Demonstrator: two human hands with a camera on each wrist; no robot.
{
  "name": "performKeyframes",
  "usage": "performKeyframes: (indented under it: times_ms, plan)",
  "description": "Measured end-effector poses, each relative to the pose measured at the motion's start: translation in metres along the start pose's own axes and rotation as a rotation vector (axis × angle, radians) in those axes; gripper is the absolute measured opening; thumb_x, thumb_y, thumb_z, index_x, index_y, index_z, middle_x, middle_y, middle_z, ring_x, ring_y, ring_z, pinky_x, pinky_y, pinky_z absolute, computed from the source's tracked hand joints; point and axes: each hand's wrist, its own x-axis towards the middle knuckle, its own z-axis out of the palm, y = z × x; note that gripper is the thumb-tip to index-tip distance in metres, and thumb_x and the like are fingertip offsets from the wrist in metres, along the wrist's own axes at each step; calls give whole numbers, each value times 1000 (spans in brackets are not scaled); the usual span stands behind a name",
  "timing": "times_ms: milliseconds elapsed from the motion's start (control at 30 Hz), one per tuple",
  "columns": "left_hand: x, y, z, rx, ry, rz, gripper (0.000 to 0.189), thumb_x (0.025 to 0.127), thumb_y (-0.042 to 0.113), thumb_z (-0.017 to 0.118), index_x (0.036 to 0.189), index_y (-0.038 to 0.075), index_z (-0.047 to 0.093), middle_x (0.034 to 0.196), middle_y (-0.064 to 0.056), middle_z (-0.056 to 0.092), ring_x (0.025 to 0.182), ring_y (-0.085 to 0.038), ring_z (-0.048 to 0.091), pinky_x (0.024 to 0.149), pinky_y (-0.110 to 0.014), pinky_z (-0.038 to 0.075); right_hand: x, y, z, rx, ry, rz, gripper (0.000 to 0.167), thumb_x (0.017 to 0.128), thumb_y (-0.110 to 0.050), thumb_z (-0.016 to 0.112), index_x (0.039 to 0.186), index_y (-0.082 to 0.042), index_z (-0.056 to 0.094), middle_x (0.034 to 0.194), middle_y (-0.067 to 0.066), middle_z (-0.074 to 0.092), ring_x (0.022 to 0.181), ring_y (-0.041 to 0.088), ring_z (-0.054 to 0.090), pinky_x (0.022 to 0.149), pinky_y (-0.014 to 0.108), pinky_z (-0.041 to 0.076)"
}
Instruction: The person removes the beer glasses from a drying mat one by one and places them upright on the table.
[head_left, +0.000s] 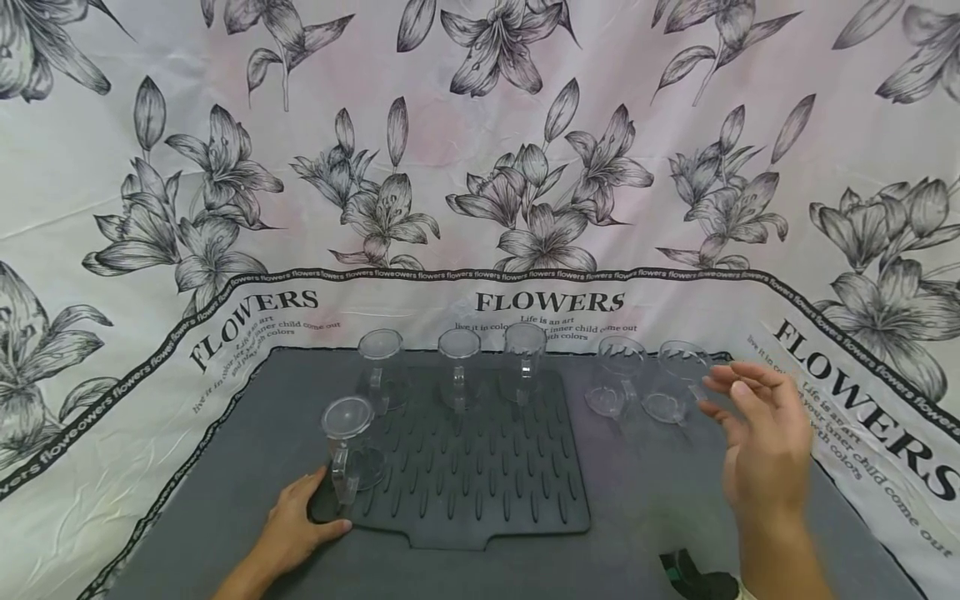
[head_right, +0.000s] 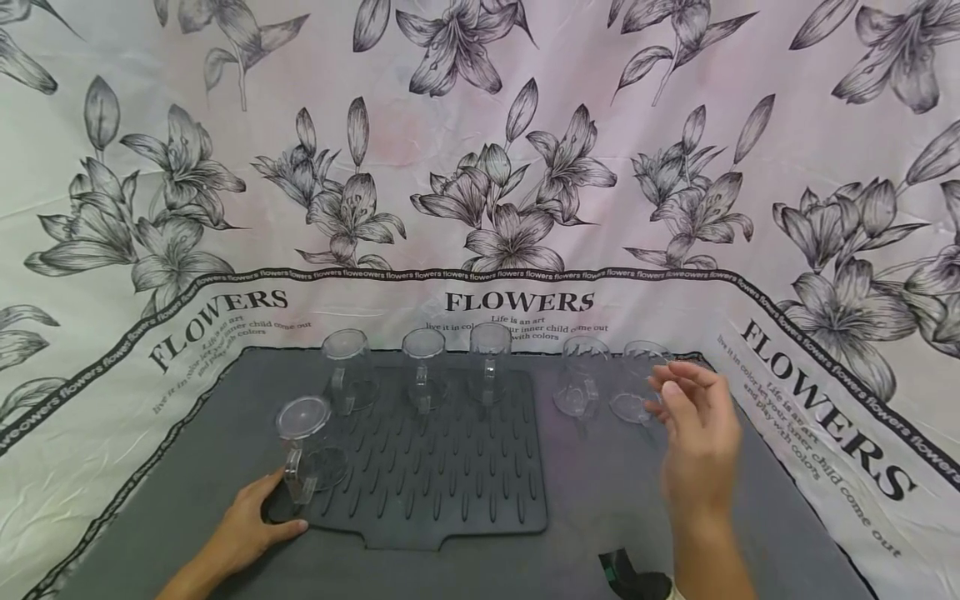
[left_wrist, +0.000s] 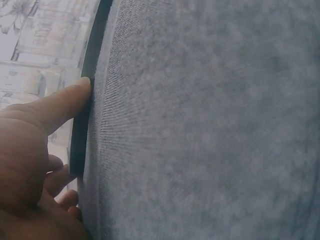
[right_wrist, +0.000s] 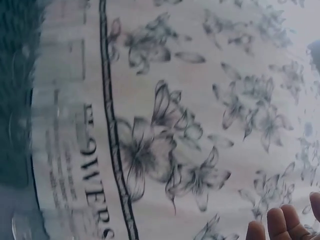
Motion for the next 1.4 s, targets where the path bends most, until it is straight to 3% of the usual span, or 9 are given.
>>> performKeyframes:
  times_ms: [167, 300, 433, 733, 933, 1133, 1400]
  plan:
    - [1, 0, 1, 5, -2, 3, 102, 70, 42, 85, 143, -10, 36, 140, -36, 35, 129, -52, 28, 96, -70, 27, -19, 3, 17, 131, -134, -85, 21, 97, 7, 44, 115, 17, 49, 107, 26, 56, 98, 34, 56, 75, 37, 53]
    - [1, -1, 2, 7, -8, 0, 102, 71, 43, 84, 144, -9, 35, 140, -36, 35, 129, -52, 28, 96, -71, 27, -26, 18, 23, 221, -264, -149, 25, 96, 10, 40, 118, 22, 42, 110, 30, 54, 100, 36, 56, 80, 40, 53]
    - [0, -2, 1, 1, -12, -5, 101, 71, 42, 84, 144, -9, 35, 141, -36, 34, 130, -52, 27, 96, -71, 25, -34, 33, 34, 225, -354, -167, 26, 96, 11, 36, 119, 23, 40, 111, 30, 54, 102, 36, 56, 82, 41, 52]
    - [0, 1, 0, 4, -8, -6, 102, 71, 41, 85, 144, -9, 34, 141, -36, 34, 130, -51, 26, 97, -71, 23, -60, 44, 84, 176, -447, -116, 25, 95, 11, 37, 116, 14, 49, 108, 20, 60, 99, 30, 58, 80, 38, 53]
    - [0, 1, 0, 9, -15, 0, 102, 71, 41, 85, 144, -10, 34, 141, -36, 35, 130, -51, 27, 96, -72, 24, -77, 62, 102, 61, -479, -15, 21, 98, 1, 43, 113, 15, 49, 105, 22, 59, 100, 29, 58, 79, 43, 54]
    - [0, 0, 0, 17, 6, 14, 101, 71, 41, 85, 143, -10, 36, 139, -36, 37, 129, -51, 29, 95, -71, 25, -90, 82, 121, -33, -532, 26, 21, 99, -3, 43, 111, 8, 56, 103, 22, 59, 97, 26, 60, 79, 42, 54]
    - [0, 0, 1, 19, -4, 11, 102, 70, 42, 85, 143, -10, 36, 139, -36, 36, 129, -51, 29, 96, -71, 26, -111, 115, 140, -28, -591, 99, 23, 99, -5, 45, 113, 7, 57, 104, 22, 62, 98, 29, 60, 80, 46, 54]
